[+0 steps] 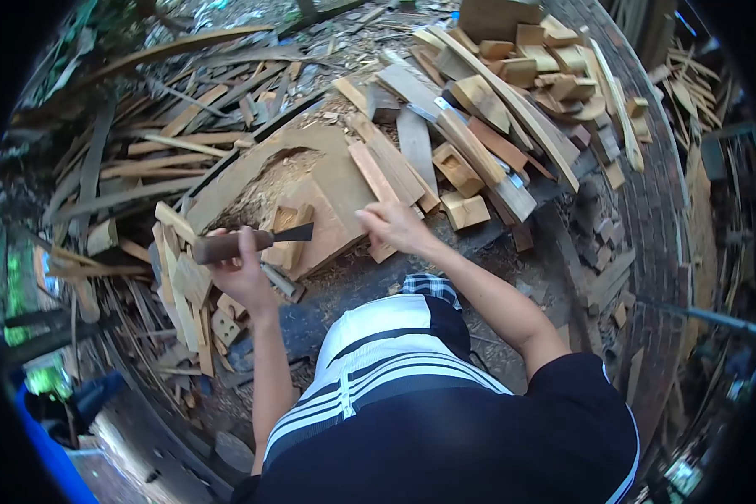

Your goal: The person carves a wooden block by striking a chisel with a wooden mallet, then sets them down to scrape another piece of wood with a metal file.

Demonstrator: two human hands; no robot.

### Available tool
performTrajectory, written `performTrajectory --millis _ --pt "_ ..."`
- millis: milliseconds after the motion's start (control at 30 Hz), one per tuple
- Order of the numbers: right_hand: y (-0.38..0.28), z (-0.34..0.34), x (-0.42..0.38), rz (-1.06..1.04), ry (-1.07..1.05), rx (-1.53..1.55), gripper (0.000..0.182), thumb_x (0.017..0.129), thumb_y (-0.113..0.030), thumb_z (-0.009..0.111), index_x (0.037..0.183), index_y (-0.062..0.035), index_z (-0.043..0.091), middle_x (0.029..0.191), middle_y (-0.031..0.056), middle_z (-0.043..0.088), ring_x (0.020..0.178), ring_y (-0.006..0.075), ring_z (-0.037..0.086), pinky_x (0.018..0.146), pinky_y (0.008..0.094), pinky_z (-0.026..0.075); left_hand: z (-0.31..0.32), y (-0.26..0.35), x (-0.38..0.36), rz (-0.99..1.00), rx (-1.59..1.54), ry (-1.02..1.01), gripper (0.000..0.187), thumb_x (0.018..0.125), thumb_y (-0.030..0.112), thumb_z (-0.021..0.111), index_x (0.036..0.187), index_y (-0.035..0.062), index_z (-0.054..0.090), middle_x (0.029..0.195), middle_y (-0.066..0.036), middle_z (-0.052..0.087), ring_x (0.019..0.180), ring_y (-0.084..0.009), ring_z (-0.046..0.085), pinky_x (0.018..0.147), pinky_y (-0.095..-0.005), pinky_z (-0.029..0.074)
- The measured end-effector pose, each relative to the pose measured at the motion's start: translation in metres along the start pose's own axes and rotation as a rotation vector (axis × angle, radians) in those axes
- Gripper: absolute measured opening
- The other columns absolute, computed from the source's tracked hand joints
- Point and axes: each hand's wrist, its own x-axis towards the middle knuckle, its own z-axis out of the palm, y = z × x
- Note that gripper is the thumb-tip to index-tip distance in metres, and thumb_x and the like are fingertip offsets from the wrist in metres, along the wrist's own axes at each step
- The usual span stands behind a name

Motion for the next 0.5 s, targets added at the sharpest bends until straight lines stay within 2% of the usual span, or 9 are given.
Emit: performTrajectory --millis 67,100,167,200,267,300,333,433,500 --pt "-0.015 0.008 -0.009 0.213 -0.310 0.446 0.051 0.102 -0.049 0.041 0.098 -0.0059 0.068 0.088 0.0060 0.069 0.086 0.0168 0.067 0.079 0.0385 0.053 0.023 0.017 -0.024 0.076 0.051 -0.130 0.037 0.084 0.007 0.075 0.114 0.0045 0.055 0.105 -0.005 0.057 0.097 -0.0179 0.058 0.081 -0.0315 0.051" --pt "-0.018 0.017 -0.015 0.207 -0.297 0.460 0.051 0.102 -0.049 0.041 0.098 -0.0059 0.068 0.088 0.0060 0.069 0.086 0.0168 0.067 0.079 0.0385 0.053 0.030 0.019 -0.032 0.084 0.051 -0.148 0.037 0.084 0.007 0.075 0.114 0.0045 0.055 0.105 -0.005 0.057 0.097 -0.0179 0.058 0.081 -0.0315 0.051" --pt "-0.023 0.037 -0.031 0.127 -0.500 1.337 0.050 0.101 -0.051 0.040 0.112 -0.0080 0.062 0.103 0.0072 0.069 0.094 0.0181 0.065 0.083 0.0365 0.053 0.041 0.022 -0.047 0.558 0.288 -0.448 0.034 0.076 0.000 0.077 0.104 0.0037 0.059 0.101 -0.009 0.059 0.098 -0.0227 0.060 0.084 -0.0361 0.050" --pt "-0.024 0.041 -0.036 0.119 -0.495 1.344 0.050 0.101 -0.051 0.040 0.112 -0.0080 0.062 0.103 0.0072 0.069 0.094 0.0181 0.065 0.083 0.0365 0.053 0.049 0.020 -0.058 0.531 0.195 -0.503 0.034 0.069 -0.004 0.077 0.099 0.0037 0.063 0.101 -0.012 0.060 0.098 -0.0267 0.061 0.086 -0.0385 0.050" --pt "-0.026 0.043 -0.044 0.211 -0.418 1.657 0.046 0.100 -0.050 0.043 0.118 -0.0105 0.058 0.111 0.0055 0.065 0.100 0.0181 0.063 0.088 0.0374 0.052 0.055 0.025 -0.070 0.518 0.204 -0.641 0.037 0.070 -0.002 0.077 0.104 0.0050 0.065 0.103 -0.012 0.061 0.099 -0.0286 0.061 0.088 -0.0389 0.050" --pt "-0.023 0.040 -0.046 0.239 -0.294 1.732 0.041 0.100 -0.046 0.046 0.113 -0.0096 0.059 0.106 0.0052 0.066 0.098 0.0188 0.064 0.086 0.0393 0.053 0.056 0.024 -0.070 0.534 0.208 -0.720 0.038 0.069 0.000 0.079 0.105 0.0059 0.067 0.104 -0.012 0.061 0.099 -0.0291 0.062 0.086 -0.0390 0.052" --pt "-0.013 0.038 -0.043 0.234 -0.293 1.732 0.041 0.100 -0.046 0.046 0.113 -0.0096 0.059 0.106 0.0052 0.066 0.098 0.0188 0.064 0.086 0.0393 0.053 0.058 0.023 -0.070 0.550 0.213 -0.795 0.039 0.068 0.003 0.081 0.105 0.0068 0.069 0.106 -0.012 0.061 0.100 -0.0296 0.063 0.084 -0.0391 0.053" --pt "0.024 0.023 -0.032 0.089 -0.214 1.671 0.035 0.101 -0.040 0.048 0.112 -0.0092 0.059 0.104 0.0057 0.066 0.098 0.0192 0.065 0.082 0.0398 0.055 0.059 0.057 -0.061 0.520 0.328 -0.948 0.045 0.068 0.008 0.083 0.111 0.0096 0.069 0.117 -0.014 0.058 0.110 -0.0310 0.059 0.091 -0.0404 0.051" --pt "0.036 0.008 -0.026 0.234 0.061 1.318 0.035 0.100 -0.041 0.049 0.112 -0.0084 0.055 0.098 0.0057 0.061 0.089 0.0194 0.063 0.077 0.0384 0.054 0.054 0.099 -0.047 0.578 0.396 -0.981 0.046 0.069 0.012 0.083 0.113 0.0109 0.069 0.125 -0.014 0.054 0.116 -0.0311 0.055 0.096 -0.0405 0.049"
